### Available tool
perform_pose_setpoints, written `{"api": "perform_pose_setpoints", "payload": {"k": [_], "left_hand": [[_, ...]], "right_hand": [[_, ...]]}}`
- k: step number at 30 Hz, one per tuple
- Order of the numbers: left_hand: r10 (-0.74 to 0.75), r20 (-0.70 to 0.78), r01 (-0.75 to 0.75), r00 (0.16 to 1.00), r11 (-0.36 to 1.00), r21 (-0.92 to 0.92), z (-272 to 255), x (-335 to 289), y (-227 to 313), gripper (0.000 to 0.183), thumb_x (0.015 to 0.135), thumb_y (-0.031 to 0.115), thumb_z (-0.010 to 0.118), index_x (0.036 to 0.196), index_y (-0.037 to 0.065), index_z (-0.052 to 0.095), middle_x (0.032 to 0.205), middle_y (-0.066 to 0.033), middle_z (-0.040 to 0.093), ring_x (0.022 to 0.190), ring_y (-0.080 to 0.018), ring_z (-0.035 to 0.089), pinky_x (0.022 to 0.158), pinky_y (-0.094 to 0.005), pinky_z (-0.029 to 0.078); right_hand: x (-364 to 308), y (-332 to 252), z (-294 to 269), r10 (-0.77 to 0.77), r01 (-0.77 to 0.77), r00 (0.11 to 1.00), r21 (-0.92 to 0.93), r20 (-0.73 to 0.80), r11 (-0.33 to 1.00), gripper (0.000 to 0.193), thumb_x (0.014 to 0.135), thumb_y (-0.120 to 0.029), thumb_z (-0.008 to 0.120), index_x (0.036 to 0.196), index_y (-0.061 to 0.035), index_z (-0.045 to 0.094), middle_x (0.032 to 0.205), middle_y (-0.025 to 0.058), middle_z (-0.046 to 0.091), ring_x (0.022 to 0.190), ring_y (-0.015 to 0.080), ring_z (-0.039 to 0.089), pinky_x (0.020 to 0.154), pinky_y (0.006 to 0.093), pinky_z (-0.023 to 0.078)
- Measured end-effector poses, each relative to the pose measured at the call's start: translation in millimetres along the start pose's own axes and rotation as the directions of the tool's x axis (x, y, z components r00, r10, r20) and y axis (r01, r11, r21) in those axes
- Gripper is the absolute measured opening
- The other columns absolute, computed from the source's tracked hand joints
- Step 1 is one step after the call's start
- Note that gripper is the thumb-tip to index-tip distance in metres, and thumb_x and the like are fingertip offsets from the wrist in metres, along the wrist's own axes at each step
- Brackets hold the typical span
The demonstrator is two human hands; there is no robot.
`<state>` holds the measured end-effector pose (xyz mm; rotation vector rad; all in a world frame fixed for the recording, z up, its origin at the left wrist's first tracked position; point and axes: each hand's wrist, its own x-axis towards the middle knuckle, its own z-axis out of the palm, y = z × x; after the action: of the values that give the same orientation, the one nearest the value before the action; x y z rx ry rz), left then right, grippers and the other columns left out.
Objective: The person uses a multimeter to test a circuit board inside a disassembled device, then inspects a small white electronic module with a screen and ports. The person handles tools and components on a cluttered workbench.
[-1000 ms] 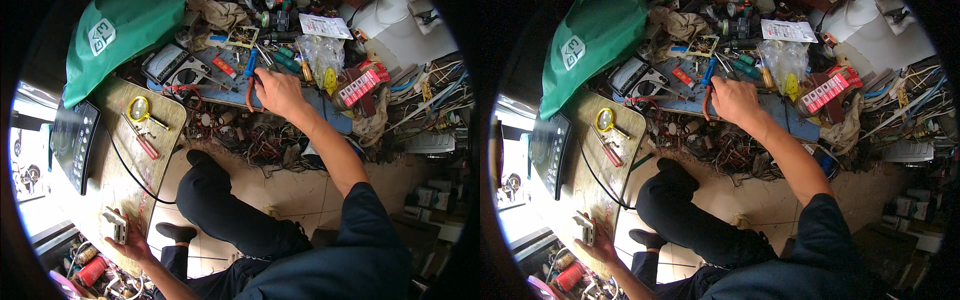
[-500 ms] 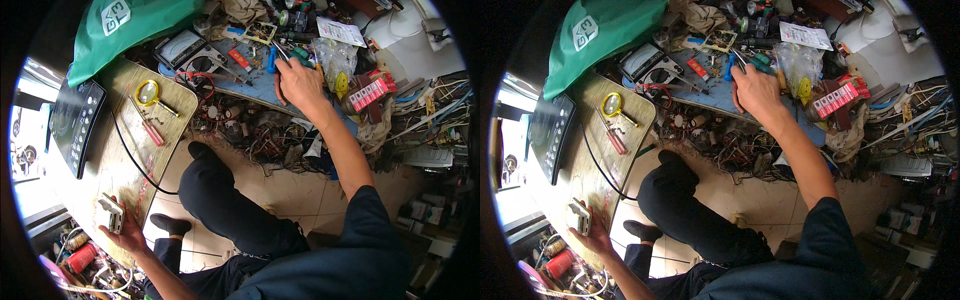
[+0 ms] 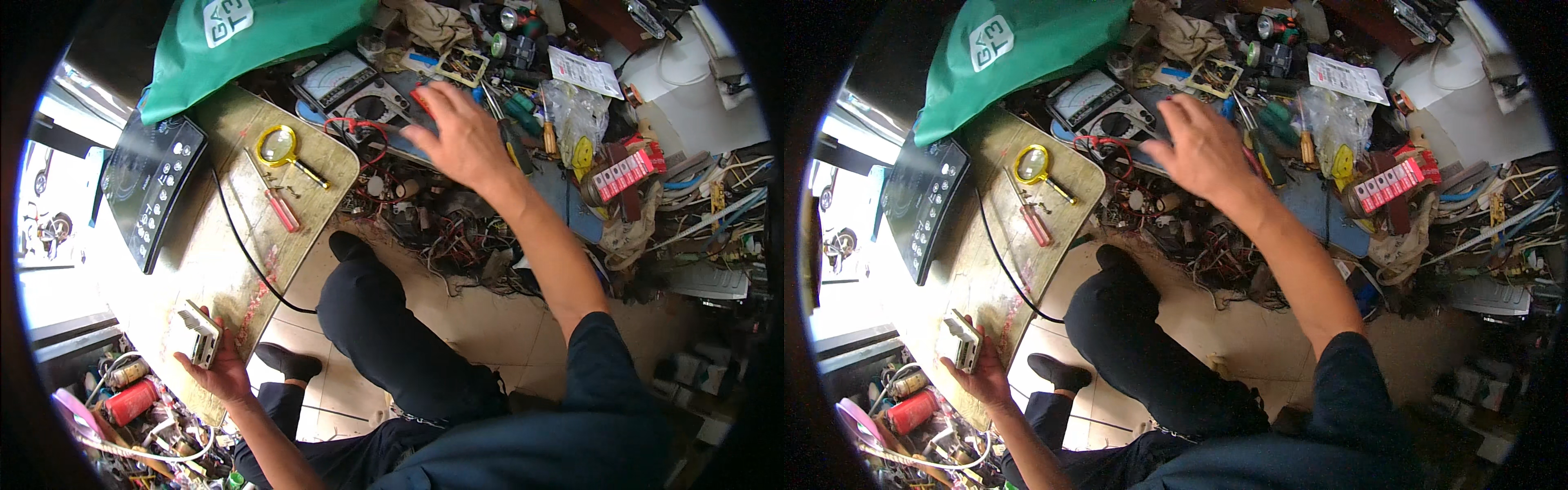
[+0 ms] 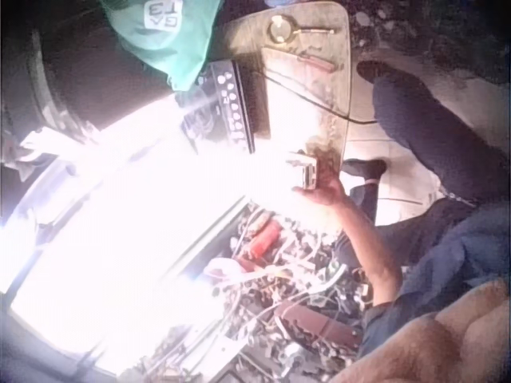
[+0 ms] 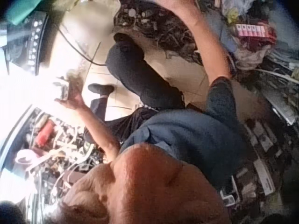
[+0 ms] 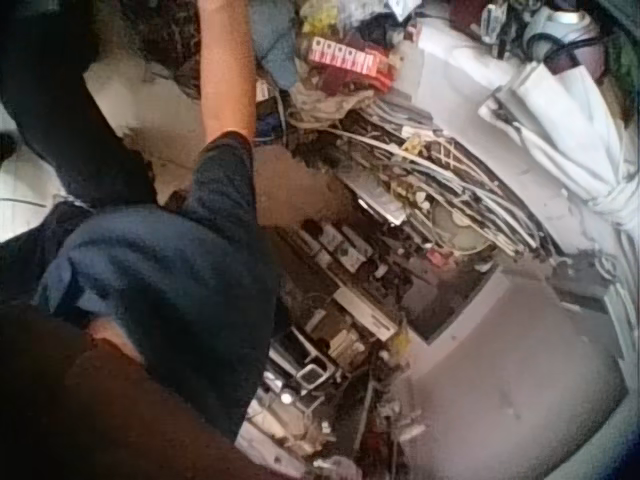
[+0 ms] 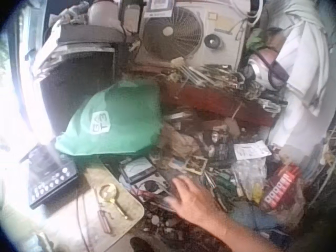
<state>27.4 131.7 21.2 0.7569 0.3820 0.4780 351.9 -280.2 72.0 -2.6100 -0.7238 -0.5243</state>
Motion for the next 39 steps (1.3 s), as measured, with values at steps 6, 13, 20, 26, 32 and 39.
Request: {"api": "perform_pose_setpoints", "payload": {"k": [6, 13, 20, 26, 32, 39], "left_hand": [[-0.026, -0.043, 0.024, 0.999, 0.999, -0.043, 1.4, -1.7, -1.0, 0.08, 0.104, 0.061, 0.05, 0.16, 0.006, 0.033, 0.15, -0.0255, 0.052, 0.119, -0.0397, 0.067, 0.1, -0.0484, 0.059], [-0.001, -0.071, 0.002, 0.997, 1.0, 0.002, 5.3, -3.1, -1.8, 0.08, 0.102, 0.063, 0.051, 0.157, 0.007, 0.038, 0.146, -0.0238, 0.055, 0.116, -0.0372, 0.068, 0.098, -0.0476, 0.06], [-0.018, -0.03, 0.017, 0.999, 0.999, -0.033, 3.4, -1.2, -0.9, 0.08, 0.102, 0.063, 0.051, 0.158, 0.006, 0.037, 0.147, -0.0244, 0.054, 0.119, -0.0369, 0.066, 0.101, -0.0473, 0.057], [-0.004, -0.092, -0.001, 0.996, 0.999, -0.047, 10.3, -1.3, -2.1, 0.08, 0.102, 0.064, 0.05, 0.156, 0.006, 0.038, 0.144, -0.025, 0.056, 0.114, -0.0393, 0.068, 0.094, -0.0473, 0.062], [0.008, -0.14, -0.014, 0.99, 0.999, -0.043, 14.4, 0.0, -4.7, 0.081, 0.101, 0.066, 0.051, 0.156, 0.008, 0.04, 0.142, -0.0249, 0.058, 0.112, -0.0392, 0.069, 0.094, -0.0476, 0.06], [0.001, -0.137, -0.006, 0.991, 0.999, -0.039, 11.1, -1.5, -3.5, 0.078, 0.101, 0.065, 0.052, 0.155, 0.009, 0.042, 0.142, -0.0236, 0.059, 0.111, -0.0386, 0.068, 0.094, -0.0481, 0.059]], "right_hand": [[39.9, -57.7, 45.2, 0.083, -0.082, 0.974, -0.013, 0.21, 0.997, 0.105, 0.08, -0.062, 0.08, 0.157, -0.0043, 0.035, 0.159, 0.0302, 0.031, 0.139, 0.0501, 0.043, 0.114, 0.0604, 0.038], [59.9, -67.5, 42.9, 0.275, -0.285, 0.909, -0.012, 0.315, 0.958, 0.107, 0.072, -0.048, 0.087, 0.159, -0.0098, 0.036, 0.165, 0.0259, 0.029, 0.144, 0.0476, 0.042, 0.115, 0.0551, 0.043], [46.5, -50.6, 37.4, 0.21, -0.236, 0.965, 0.172, 0.156, 0.957, 0.099, 0.073, -0.037, 0.086, 0.155, -0.007, 0.04, 0.15, 0.0198, 0.047, 0.134, 0.0407, 0.052, 0.107, 0.0489, 0.049], [26.0, -31.9, 7.7, 0.088, -0.109, 0.993, 0.332, 0.076, 0.937, 0.093, 0.075, -0.034, 0.085, 0.151, -0.0012, 0.043, 0.144, 0.0231, 0.052, 0.132, 0.0413, 0.053, 0.106, 0.0484, 0.047], [-17.4, -35.7, -36.5, 0.076, -0.103, 0.992, 0.292, 0.103, 0.951, 0.091, 0.072, -0.029, 0.087, 0.15, -0.0032, 0.045, 0.145, 0.0242, 0.05, 0.131, 0.0429, 0.053, 0.106, 0.0481, 0.047], [-36.7, -38.4, -27.7, 0.05, -0.072, 0.995, 0.283, 0.084, 0.956, 0.092, 0.072, -0.028, 0.088, 0.15, -0.0042, 0.046, 0.144, 0.0245, 0.051, 0.133, 0.0433, 0.052, 0.107, 0.0499, 0.047]]}}
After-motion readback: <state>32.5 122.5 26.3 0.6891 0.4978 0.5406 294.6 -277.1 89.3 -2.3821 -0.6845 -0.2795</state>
